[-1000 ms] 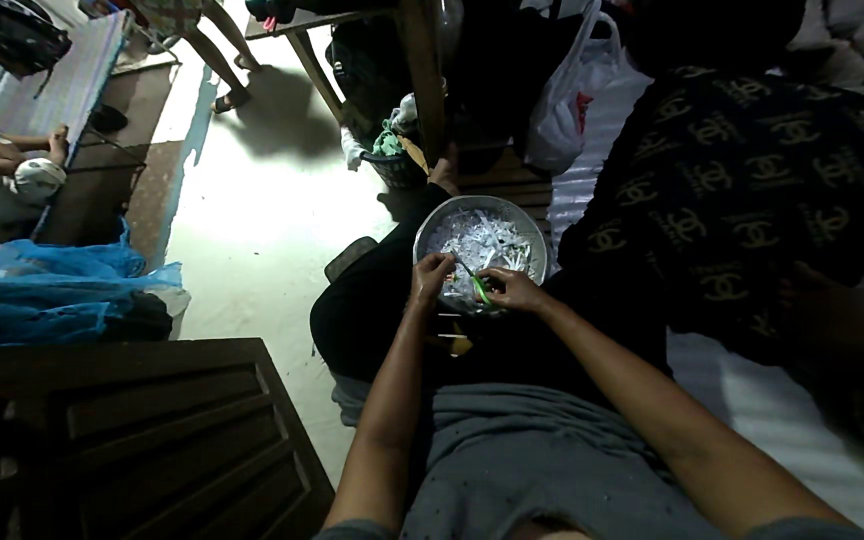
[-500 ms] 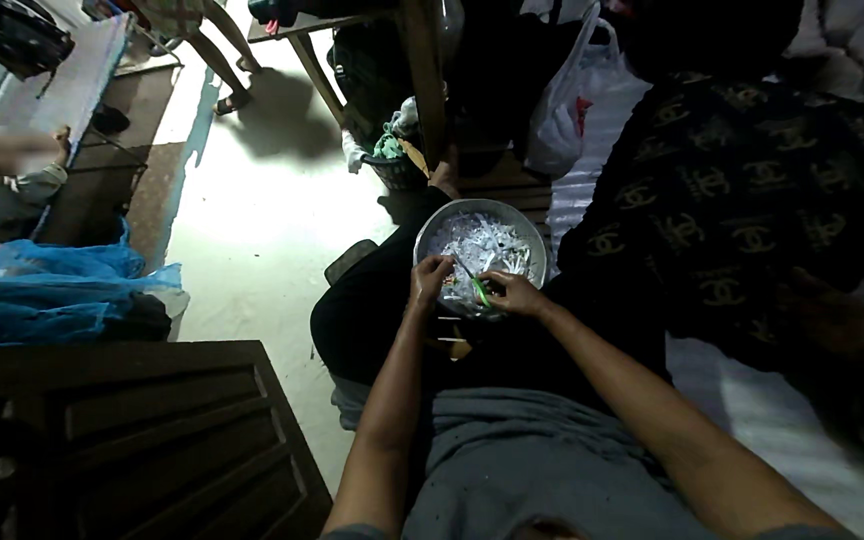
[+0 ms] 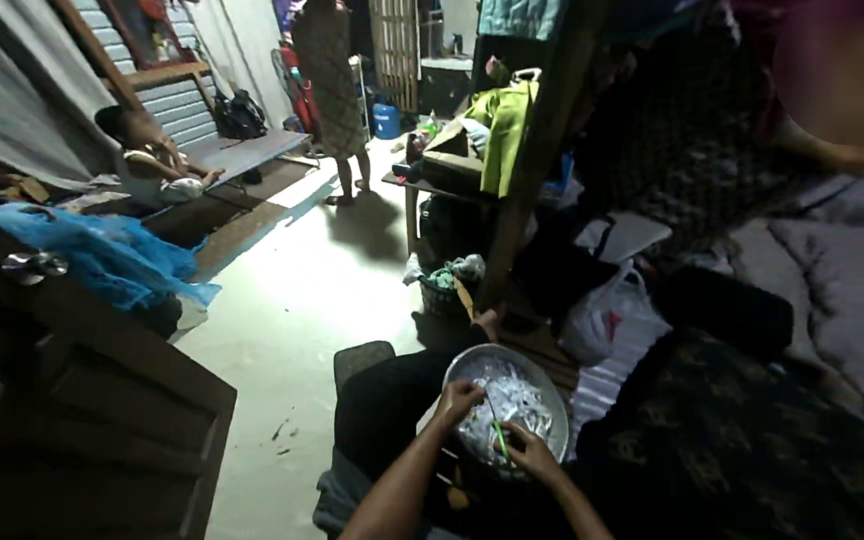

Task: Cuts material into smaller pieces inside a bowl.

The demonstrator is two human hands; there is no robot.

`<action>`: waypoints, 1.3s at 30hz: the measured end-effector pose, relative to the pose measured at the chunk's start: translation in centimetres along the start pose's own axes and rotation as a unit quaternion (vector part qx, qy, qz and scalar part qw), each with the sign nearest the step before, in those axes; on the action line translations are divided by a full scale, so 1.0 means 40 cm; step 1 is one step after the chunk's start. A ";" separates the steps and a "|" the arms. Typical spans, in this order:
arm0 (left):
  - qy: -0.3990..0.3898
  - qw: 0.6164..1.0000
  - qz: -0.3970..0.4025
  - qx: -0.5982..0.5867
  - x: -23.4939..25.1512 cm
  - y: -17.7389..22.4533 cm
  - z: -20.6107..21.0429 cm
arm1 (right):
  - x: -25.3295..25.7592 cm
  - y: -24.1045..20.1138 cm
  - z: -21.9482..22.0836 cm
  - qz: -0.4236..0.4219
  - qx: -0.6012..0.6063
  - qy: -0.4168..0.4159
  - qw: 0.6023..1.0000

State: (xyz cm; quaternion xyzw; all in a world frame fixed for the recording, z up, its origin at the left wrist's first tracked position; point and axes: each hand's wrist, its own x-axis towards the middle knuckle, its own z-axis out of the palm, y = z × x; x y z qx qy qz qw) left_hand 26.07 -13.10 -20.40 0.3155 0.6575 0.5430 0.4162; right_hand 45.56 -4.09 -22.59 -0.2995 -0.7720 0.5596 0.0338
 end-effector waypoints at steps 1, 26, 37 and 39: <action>-0.004 1.000 0.004 -0.003 0.001 -0.001 -0.001 | -0.002 0.001 0.001 -0.007 0.001 0.004 1.000; -0.038 0.998 -0.036 0.042 0.018 0.000 0.004 | -0.026 0.019 -0.007 -0.016 0.014 0.020 1.000; -0.041 0.998 -0.055 0.012 0.014 0.002 0.004 | -0.033 0.014 -0.007 -0.013 0.030 0.020 0.999; -0.043 0.998 -0.052 0.017 0.015 -0.001 0.002 | -0.032 0.012 -0.006 -0.007 0.025 0.020 0.999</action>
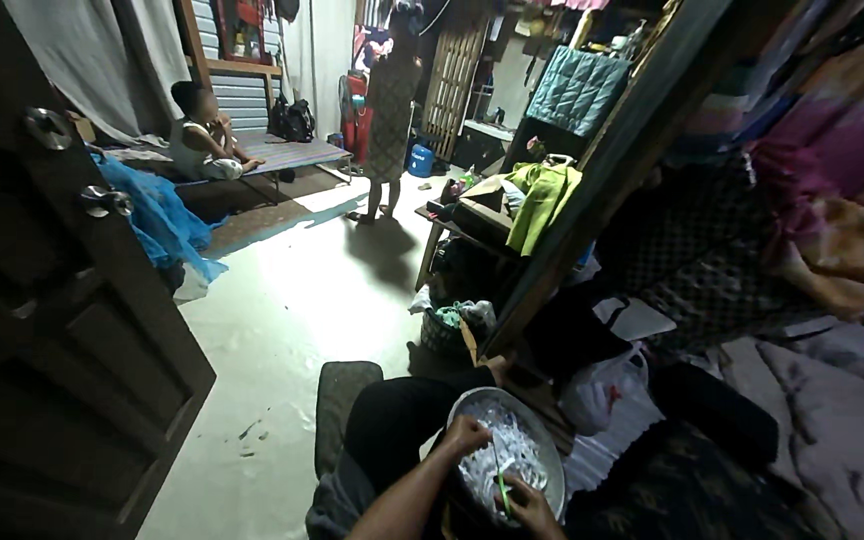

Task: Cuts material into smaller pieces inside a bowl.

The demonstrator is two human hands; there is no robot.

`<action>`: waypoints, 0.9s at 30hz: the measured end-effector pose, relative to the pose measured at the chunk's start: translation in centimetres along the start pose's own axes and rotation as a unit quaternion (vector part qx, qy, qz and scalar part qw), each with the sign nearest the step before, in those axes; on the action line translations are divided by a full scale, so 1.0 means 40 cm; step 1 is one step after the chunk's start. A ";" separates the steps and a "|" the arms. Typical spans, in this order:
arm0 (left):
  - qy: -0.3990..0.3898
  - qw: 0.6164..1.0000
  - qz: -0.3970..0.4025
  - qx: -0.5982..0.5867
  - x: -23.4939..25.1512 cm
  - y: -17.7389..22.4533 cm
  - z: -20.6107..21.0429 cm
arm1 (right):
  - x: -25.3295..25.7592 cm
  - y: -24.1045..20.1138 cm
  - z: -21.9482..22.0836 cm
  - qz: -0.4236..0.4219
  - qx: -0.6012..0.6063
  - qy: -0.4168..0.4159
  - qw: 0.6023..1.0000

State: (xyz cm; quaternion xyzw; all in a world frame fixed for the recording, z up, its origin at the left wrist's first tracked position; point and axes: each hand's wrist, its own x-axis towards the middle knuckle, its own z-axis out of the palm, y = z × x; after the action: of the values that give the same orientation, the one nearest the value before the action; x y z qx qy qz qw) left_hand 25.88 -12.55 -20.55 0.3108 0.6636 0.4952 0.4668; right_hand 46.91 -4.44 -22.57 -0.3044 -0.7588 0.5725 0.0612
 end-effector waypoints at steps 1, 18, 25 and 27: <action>0.000 1.000 0.002 0.001 -0.001 0.000 0.000 | 0.000 0.000 0.000 0.001 -0.001 -0.001 1.000; -0.007 1.000 -0.011 -0.004 -0.005 -0.005 0.011 | 0.013 0.033 0.000 -0.013 0.030 0.008 0.999; 0.000 1.000 -0.009 -0.008 -0.008 -0.003 0.014 | 0.008 0.019 0.004 -0.011 0.040 0.007 0.999; 0.001 1.000 -0.010 -0.017 -0.008 -0.002 0.015 | 0.008 0.015 0.005 -0.010 0.044 0.010 0.999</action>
State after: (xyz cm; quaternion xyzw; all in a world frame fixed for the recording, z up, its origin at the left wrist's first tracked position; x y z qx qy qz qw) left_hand 26.55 -12.67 -20.57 0.2960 0.6587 0.5019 0.4760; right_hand 46.79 -4.33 -23.27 -0.2992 -0.7353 0.6017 0.0877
